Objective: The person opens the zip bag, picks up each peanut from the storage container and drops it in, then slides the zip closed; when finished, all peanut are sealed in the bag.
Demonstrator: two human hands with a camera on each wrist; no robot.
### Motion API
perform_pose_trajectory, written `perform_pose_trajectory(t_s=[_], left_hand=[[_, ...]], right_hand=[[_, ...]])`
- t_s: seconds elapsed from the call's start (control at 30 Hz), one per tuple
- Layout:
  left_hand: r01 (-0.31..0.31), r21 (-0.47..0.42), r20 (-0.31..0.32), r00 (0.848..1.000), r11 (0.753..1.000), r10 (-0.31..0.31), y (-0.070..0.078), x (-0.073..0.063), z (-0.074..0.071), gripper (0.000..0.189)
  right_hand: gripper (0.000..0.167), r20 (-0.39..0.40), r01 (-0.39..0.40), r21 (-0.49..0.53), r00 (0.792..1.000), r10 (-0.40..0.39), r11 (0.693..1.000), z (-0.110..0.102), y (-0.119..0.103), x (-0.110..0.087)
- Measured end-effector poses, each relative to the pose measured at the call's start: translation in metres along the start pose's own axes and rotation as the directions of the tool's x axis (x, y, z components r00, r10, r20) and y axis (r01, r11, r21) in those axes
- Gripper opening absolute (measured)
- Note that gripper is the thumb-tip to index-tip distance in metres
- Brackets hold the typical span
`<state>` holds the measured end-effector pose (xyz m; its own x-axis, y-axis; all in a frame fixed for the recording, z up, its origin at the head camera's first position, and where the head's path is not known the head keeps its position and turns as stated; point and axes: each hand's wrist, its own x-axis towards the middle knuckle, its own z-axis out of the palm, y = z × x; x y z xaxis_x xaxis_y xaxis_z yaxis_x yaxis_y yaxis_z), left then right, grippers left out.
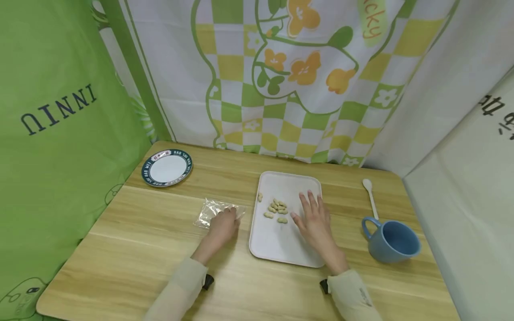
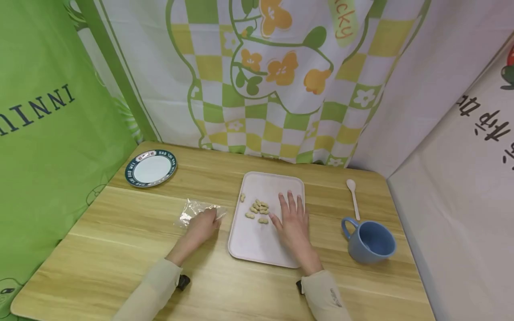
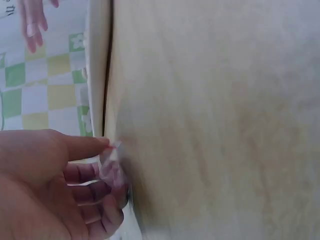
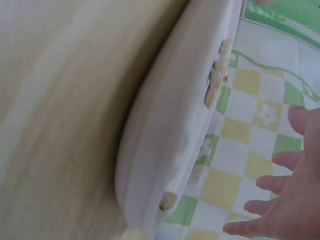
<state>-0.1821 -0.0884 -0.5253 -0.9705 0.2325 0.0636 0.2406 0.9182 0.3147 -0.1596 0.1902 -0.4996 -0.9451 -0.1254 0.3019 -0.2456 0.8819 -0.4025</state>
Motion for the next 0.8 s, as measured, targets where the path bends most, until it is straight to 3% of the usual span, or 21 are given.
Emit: perform_pose_trajectory(t_s=[0.13,0.27,0.37,0.47,0.63,0.8], left_hand=[[0.031,-0.110,0.036,0.999,0.993,-0.027,-0.005,0.001,-0.004,0.016],[0.054,-0.224,0.082,0.996,0.973,-0.036,-0.002,-0.004,-0.008,0.017],[0.047,-0.284,0.080,0.996,0.958,-0.026,0.002,-0.010,-0.011,0.016],[0.041,-0.330,0.066,0.998,0.943,-0.020,0.009,-0.016,-0.016,0.015],[-0.006,-0.365,0.025,1.000,0.931,0.016,0.021,-0.025,-0.025,0.016],[-0.078,-0.301,-0.057,0.996,0.951,0.064,0.031,-0.034,-0.033,0.015]], right_hand=[[0.059,-0.034,0.036,0.017,0.999,-0.036,0.999,0.004,-0.005,0.000],[0.039,-0.115,0.131,0.081,0.986,-0.121,0.988,0.006,-0.016,-0.002],[0.023,-0.168,0.207,0.114,0.968,-0.187,0.972,0.007,-0.028,-0.005],[0.014,-0.170,0.241,0.142,0.961,-0.216,0.960,0.009,-0.042,-0.006],[0.012,-0.073,0.179,0.311,0.984,-0.164,0.933,0.011,-0.064,-0.005],[0.019,0.111,0.003,0.521,0.991,-0.071,0.854,0.011,-0.084,0.001]])
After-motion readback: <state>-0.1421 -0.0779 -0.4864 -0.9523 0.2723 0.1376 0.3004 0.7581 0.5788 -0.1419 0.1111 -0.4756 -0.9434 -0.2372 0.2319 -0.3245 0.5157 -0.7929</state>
